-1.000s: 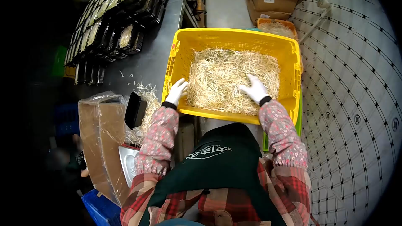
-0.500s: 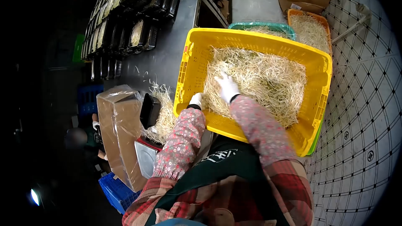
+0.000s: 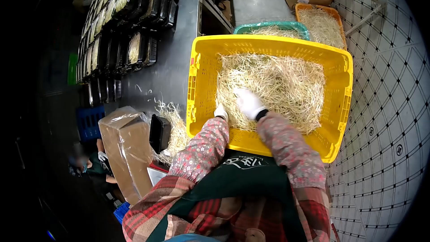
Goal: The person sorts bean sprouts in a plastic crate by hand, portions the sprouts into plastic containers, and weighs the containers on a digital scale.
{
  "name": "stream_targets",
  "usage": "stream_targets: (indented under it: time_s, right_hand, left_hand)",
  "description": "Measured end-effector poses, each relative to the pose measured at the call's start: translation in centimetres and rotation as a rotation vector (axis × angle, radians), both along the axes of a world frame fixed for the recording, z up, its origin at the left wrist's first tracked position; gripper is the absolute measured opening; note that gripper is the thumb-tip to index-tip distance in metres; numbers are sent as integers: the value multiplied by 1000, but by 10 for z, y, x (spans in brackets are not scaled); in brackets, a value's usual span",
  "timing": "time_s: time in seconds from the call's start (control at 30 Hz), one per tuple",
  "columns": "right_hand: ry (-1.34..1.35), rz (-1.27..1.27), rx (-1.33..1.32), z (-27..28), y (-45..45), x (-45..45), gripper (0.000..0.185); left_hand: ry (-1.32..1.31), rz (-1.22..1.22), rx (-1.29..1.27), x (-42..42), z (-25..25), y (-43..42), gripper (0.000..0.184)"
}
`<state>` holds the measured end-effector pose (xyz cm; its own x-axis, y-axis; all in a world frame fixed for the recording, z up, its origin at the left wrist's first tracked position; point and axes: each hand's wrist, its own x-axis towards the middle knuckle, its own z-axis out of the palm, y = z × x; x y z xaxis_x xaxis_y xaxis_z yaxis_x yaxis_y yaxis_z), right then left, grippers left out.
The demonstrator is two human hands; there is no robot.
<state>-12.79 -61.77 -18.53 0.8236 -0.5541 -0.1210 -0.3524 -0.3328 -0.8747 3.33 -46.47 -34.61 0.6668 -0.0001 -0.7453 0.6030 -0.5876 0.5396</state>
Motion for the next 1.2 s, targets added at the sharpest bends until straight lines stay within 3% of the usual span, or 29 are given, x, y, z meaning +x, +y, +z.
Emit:
stream_targets:
  time_s: [0.03, 0.07, 0.1, 0.13, 0.17, 0.23, 0.27, 0.33, 0.37, 0.43, 0.47, 0.5, 0.57, 0.6, 0.63, 0.7, 0.8, 0.9, 0.97, 1.03, 1.07, 1.1, 1.17, 1.2]
  right_hand:
    - [-51, 56, -298, -48, 34, 23, 44]
    - [214, 96, -318, -32, 48, 34, 50]
    - [205, -2, -392, -45, 61, 43, 49]
    - [291, 8, -280, -39, 62, 46, 49]
    - [290, -30, -365, -46, 70, 46, 51]
    - [190, -63, -235, -26, 58, 40, 49]
    - [158, -99, -196, -26, 52, 39, 48]
    - [-12, -167, -183, -25, 42, 33, 43]
    - [-54, -165, -34, -3, 29, 21, 42]
    - [-183, -163, 84, 63, 3, -11, 45]
    - [-296, -203, 75, 74, -5, -22, 46]
    - [-286, -218, 39, 91, -17, -37, 45]
    - [-260, -334, -145, 87, -30, -60, 45]
    - [-239, -364, -95, 73, -40, -71, 45]
    - [-220, -397, -43, 50, -50, -81, 45]
    - [-65, -559, 219, -9, -65, -110, 47]
    - [31, -614, 4, -41, -91, -158, 50]
    - [114, -730, -113, -57, -118, -174, 53]
    - [258, -728, -187, -78, -119, -154, 59]
    - [427, -505, 87, -50, -107, -118, 66]
    - [470, -531, 55, -54, -86, -98, 66]
    - [512, -553, 22, -65, -65, -87, 66]
    - [-71, -607, 504, -80, -54, -93, 67]
    - [-96, -553, 555, -61, -64, -111, 70]
  left_hand:
    - [-5, 36, -87, -2, 4, -1, 66]
    - [14, 94, -234, -6, 5, -1, 66]
    - [56, 166, -408, -10, 6, -1, 66]
    - [140, 233, -559, -13, 10, -5, 66]
    - [245, 288, -619, -18, 20, -10, 66]
    - [476, 407, -528, -19, 51, -27, 59]
    - [485, 332, -541, -20, 53, -29, 61]
    - [492, 221, -510, -36, 132, -42, 63]
    - [499, 187, -532, -45, 166, -48, 62]
    - [464, 103, -693, -57, 188, -50, 57]
    - [554, 132, -808, -68, 217, -60, 46]
    - [562, 129, -810, -77, 219, -65, 46]
    - [275, -211, -913, -98, 221, -79, 40]
    - [292, -269, -890, -105, 222, -93, 36]
    - [329, -317, -853, -105, 191, -105, 38]
    - [173, -437, -583, -105, 145, -118, 36]
    - [34, -375, -547, -85, 70, -104, 27]
    - [12, -440, -471, -73, 65, -91, 26]
    - [-13, -380, -552, -86, 68, -103, 28]
    - [99, -233, -505, -109, 86, -126, 34]
    - [75, -202, -648, -119, 63, -131, 42]
    - [169, -192, -543, -124, 66, -139, 48]
    - [168, -177, -562, -132, 86, -140, 48]
    - [246, -227, -662, -136, 134, -139, 46]
